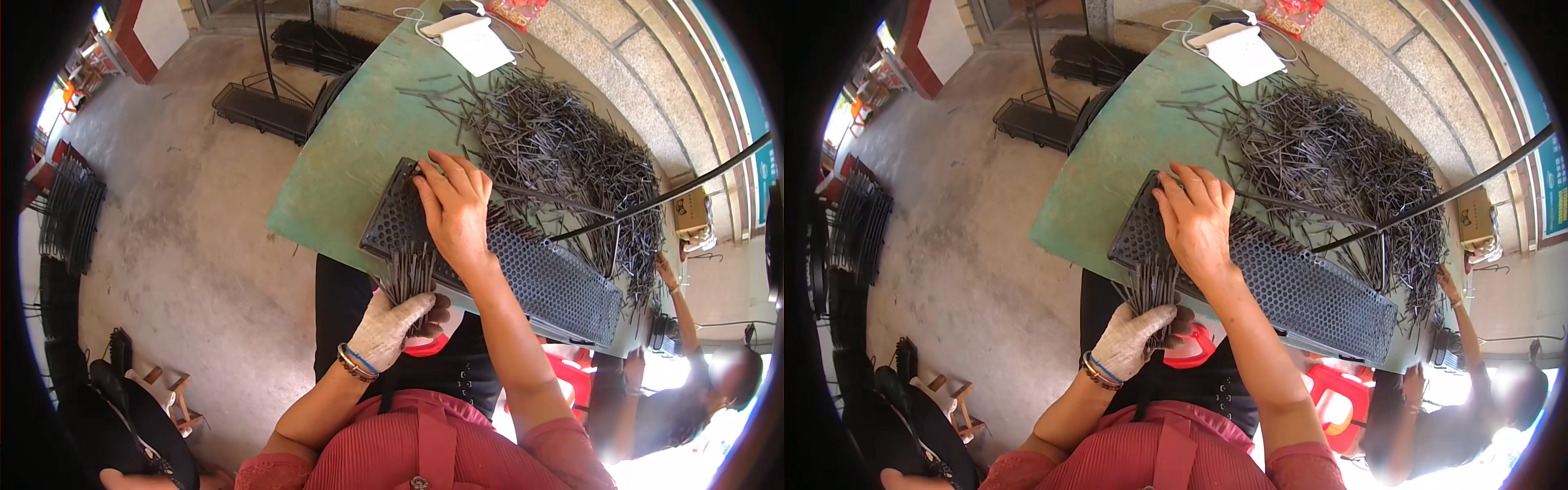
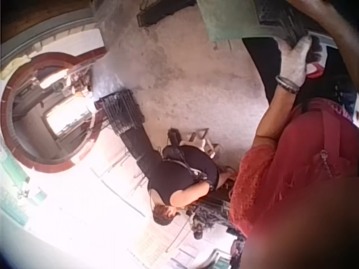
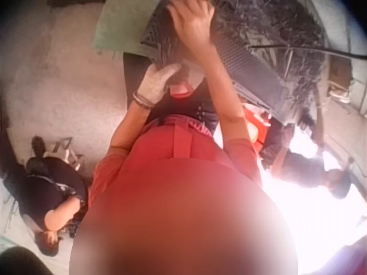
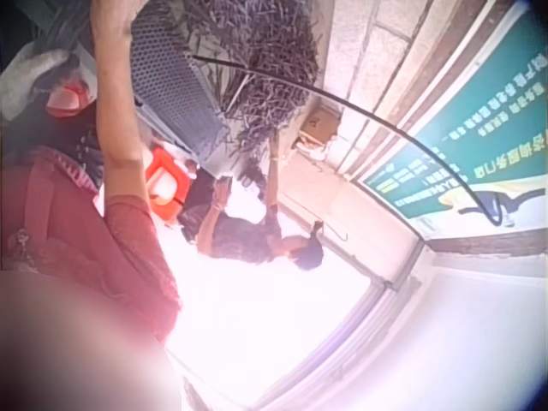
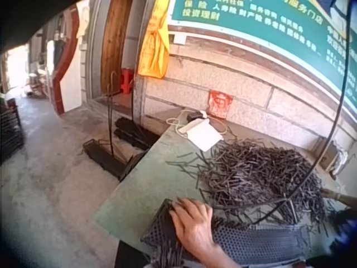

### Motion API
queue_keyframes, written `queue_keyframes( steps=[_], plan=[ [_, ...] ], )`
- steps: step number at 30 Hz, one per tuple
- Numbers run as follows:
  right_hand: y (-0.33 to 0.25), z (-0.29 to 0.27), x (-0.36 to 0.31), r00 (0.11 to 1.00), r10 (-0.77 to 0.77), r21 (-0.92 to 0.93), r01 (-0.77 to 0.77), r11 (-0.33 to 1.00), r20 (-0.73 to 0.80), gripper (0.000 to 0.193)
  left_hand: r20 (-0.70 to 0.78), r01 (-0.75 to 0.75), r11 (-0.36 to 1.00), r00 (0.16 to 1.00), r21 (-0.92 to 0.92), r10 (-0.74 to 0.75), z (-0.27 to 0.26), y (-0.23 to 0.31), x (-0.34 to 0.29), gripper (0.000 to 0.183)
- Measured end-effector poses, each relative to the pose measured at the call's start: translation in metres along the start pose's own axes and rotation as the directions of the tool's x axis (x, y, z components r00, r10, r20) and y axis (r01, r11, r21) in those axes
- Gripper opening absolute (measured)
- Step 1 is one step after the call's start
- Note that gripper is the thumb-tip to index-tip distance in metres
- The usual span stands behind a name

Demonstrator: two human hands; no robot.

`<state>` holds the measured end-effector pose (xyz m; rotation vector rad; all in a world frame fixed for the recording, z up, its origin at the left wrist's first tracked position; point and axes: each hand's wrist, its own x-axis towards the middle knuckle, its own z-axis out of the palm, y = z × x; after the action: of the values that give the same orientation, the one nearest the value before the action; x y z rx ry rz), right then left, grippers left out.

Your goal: Inserting thin metal rods into a perforated mesh template by hand.

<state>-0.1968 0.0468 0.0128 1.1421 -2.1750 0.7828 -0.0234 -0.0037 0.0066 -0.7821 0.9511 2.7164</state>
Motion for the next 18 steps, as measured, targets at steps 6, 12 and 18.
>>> queue_keyframes(
  steps=[6,12,18],
  plan=[
    [-0.016,-0.055,-0.013,0.797,0.401,0.340,-0.569,0.749,0.452,0.025,0.025,-0.090,0.996,0.996,-0.022,0.091,0.001,0.005,-0.003,0.020],
    [-0.005,-0.064,-0.032,0.489,0.341,0.372,-0.858,0.353,0.803,0.030,0.052,-0.122,0.992,0.991,-0.025,0.123,0.005,0.003,-0.001,0.025],
    [0.006,-0.067,-0.028,0.523,0.425,0.416,-0.850,0.323,0.739,0.028,-0.035,-0.090,0.996,0.995,-0.024,0.089,0.010,0.000,0.000,0.025]
  ],
)
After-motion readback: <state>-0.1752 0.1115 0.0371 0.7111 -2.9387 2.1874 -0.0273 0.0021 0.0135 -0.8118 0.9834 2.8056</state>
